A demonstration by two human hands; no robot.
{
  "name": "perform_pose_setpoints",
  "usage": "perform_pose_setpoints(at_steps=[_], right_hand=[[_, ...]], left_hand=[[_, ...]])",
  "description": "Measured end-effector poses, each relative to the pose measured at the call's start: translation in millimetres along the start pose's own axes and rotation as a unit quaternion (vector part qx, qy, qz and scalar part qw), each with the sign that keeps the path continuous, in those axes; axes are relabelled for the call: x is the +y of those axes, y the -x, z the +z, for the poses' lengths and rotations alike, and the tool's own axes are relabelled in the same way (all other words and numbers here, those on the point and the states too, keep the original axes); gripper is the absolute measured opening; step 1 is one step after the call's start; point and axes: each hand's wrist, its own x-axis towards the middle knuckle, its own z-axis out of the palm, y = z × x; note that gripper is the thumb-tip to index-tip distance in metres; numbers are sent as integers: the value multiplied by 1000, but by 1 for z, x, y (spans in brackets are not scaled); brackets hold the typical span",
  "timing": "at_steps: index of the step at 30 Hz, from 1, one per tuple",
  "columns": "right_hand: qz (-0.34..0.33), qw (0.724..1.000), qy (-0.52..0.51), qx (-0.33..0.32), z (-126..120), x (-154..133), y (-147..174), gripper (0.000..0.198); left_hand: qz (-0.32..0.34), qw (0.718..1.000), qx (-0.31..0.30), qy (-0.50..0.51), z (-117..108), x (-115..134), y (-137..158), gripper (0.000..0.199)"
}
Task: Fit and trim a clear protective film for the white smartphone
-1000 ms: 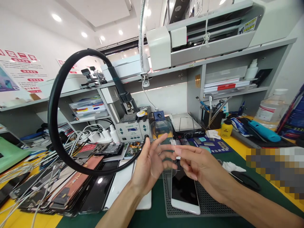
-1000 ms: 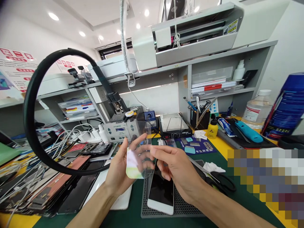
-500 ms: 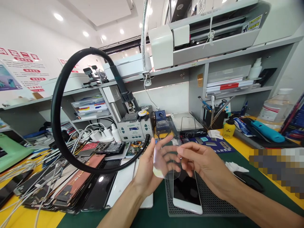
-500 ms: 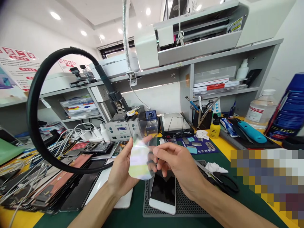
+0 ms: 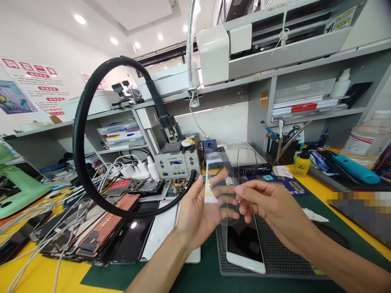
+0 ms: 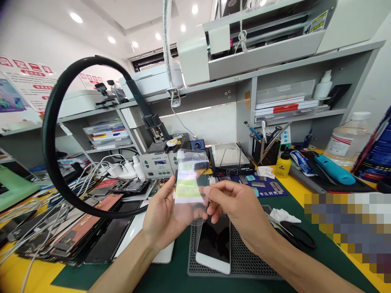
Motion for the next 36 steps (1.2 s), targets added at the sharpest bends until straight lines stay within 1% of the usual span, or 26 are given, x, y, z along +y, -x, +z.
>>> perform_pose_setpoints(at_steps=[4,10,23,36], right_hand=[[-7,1000,-8,4,0,2,0,33],[-4,1000,-4,18,0,2,0,31],[-8,999,12,38,1,5,0,33],[-3,999,25,47,-1,7,0,26]], left_hand=[[-6,1000,-14,-3,0,0,2,59],[-6,1000,-27,-1,0,1,1,59],[-6,1000,-21,-3,2,1,3,57],[-6,1000,-21,6,3,-1,4,57]])
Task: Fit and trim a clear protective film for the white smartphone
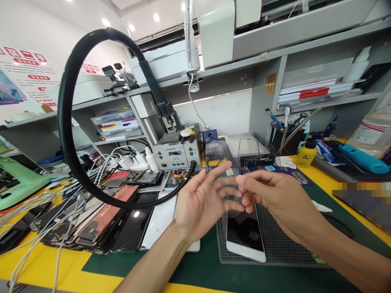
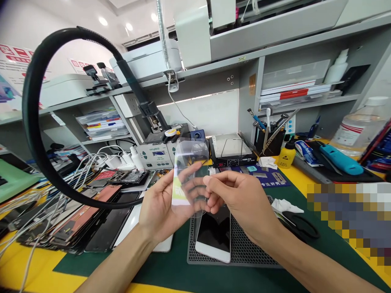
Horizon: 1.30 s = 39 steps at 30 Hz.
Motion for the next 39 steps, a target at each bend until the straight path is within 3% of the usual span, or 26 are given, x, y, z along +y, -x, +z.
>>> perform_pose_setpoints(at_steps=[20,39], right_hand=[[-15,1000,24,9,-1,1,-1,28],[-16,999,33,23,0,-1,-1,17]], left_hand=[[-5,1000,1,13,0,0,0,56],[-2,1000,4,-13,1,0,1,57]])
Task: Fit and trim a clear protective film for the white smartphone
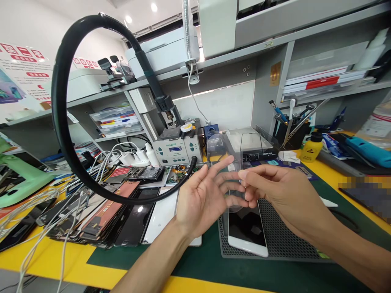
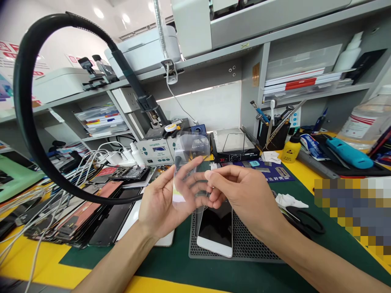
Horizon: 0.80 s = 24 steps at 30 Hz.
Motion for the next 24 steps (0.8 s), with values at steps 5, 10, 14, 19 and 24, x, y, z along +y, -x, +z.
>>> perform_pose_setpoints(at_steps=[5,10,14,19,24], right_hand=[[-4,1000,-3,1,2,0,0,18],[-7,1000,1,6,2,0,0,19],[-6,1000,11,8,1,-1,0,22],[-12,1000,19,5,0,-1,1,25],[-17,1000,21,3,0,1,1,23]], left_hand=[[0,1000,0,2,0,0,0,56],[0,1000,-2,5,0,0,0,56],[0,1000,-1,3,0,0,0,56],[5,1000,-5,0,0,-1,0,56],[8,1000,-1,-9,1,-1,-1,57]])
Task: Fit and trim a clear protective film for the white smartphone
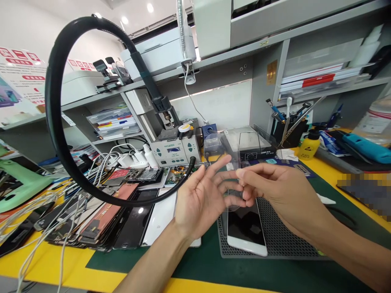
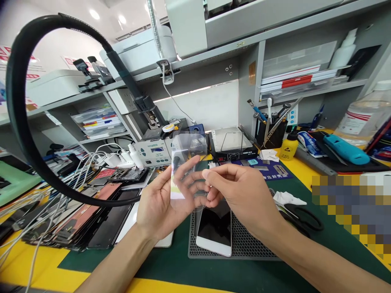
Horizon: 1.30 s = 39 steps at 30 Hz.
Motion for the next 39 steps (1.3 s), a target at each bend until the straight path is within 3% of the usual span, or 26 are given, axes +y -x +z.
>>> perform_pose_setpoints(at_steps=[39], right_hand=[[19,999,-35,-7,2,-5,-1,21]], left_hand=[[11,1000,7,-4,7,-3,1,56]])
